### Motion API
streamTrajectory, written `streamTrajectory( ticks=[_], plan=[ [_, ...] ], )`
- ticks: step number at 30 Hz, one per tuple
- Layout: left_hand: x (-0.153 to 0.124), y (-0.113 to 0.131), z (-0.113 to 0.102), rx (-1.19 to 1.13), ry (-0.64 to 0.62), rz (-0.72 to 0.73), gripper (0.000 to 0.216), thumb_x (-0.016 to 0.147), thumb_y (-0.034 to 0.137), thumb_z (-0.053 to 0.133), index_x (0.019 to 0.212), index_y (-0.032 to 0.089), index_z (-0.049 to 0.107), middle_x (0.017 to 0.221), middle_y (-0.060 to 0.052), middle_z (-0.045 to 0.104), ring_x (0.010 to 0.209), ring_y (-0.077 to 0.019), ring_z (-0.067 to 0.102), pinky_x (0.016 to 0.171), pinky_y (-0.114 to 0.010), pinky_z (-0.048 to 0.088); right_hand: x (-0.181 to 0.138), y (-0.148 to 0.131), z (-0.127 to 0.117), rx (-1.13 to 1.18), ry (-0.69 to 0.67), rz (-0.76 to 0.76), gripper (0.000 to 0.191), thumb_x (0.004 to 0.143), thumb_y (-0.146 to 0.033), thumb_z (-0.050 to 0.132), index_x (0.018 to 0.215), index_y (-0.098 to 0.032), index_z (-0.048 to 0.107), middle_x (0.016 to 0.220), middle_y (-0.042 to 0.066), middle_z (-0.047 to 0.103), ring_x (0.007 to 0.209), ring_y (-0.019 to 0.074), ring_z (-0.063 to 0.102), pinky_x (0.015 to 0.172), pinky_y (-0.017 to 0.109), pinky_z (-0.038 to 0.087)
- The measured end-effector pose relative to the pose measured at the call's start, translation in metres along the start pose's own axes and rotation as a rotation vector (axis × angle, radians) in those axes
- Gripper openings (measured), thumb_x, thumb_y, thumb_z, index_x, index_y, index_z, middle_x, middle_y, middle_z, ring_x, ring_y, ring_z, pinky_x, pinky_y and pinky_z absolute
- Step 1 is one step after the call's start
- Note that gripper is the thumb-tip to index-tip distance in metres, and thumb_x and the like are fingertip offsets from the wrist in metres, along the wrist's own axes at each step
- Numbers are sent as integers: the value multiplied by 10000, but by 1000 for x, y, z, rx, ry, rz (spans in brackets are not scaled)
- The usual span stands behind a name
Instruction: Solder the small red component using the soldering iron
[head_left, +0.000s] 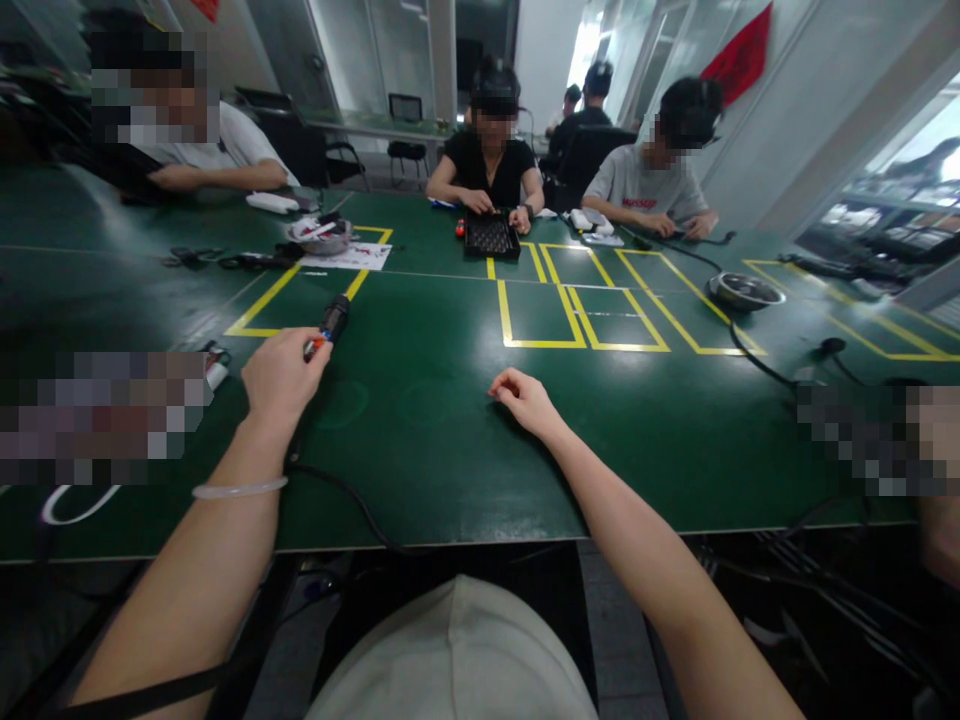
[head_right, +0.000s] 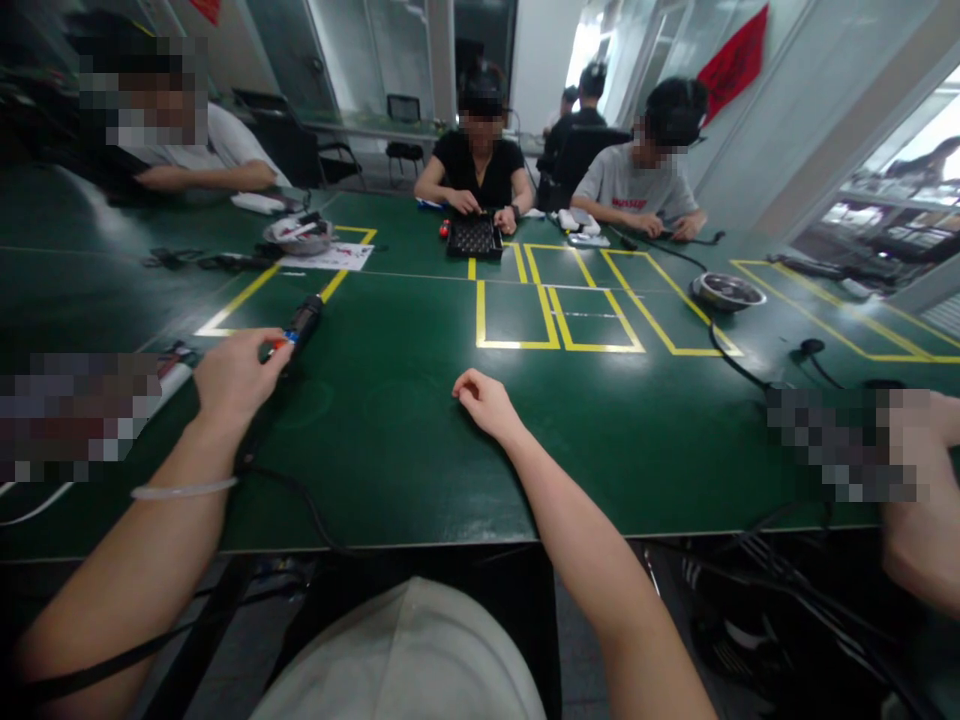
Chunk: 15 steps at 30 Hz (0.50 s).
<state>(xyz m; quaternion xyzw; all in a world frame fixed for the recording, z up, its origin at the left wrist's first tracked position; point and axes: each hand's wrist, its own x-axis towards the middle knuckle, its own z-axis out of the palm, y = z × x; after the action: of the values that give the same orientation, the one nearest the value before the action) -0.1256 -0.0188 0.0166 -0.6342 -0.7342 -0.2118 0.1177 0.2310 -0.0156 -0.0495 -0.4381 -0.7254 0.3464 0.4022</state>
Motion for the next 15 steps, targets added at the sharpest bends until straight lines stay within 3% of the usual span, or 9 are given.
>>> streamTrajectory(
  ticks=[3, 7, 11, 15],
  plan=[
    [-7, 28, 2, -279, 36, 186, 363, 918, 426, 491, 1109, 185, 683, 1057, -61, 648, 910, -183, 586, 794, -281, 441, 0, -3, -1, -15, 2, -6, 151, 793, -148, 480, 827, -172, 625, 769, 1, 663, 666, 130, 567, 654, 246, 422],
    [-22, 88, 11, -676, -212, 308, 337, 861, 444, 581, 1038, 195, 722, 1005, -63, 686, 878, -186, 630, 758, -286, 475, 0, -5, -2, 12, 0, -12, 146, 798, -146, 479, 826, -175, 619, 780, 4, 671, 668, 127, 572, 663, 251, 434],
    [-35, 142, 21, -1043, -520, 221, 349, 796, 412, 656, 1027, 155, 697, 927, -74, 722, 850, -198, 666, 792, -329, 508, 2, -4, -2, 155, -7, 12, 107, 824, -193, 497, 846, -179, 601, 783, 10, 680, 690, 128, 605, 694, 263, 473],
    [-44, 163, 33, -1267, -638, 58, 352, 741, 398, 710, 971, 134, 677, 912, -80, 715, 855, -195, 667, 795, -345, 529, 5, -4, -1, 329, -14, 72, 194, 879, -351, 503, 831, -178, 575, 729, 13, 671, 604, 112, 595, 602, 244, 468]
  ],
)
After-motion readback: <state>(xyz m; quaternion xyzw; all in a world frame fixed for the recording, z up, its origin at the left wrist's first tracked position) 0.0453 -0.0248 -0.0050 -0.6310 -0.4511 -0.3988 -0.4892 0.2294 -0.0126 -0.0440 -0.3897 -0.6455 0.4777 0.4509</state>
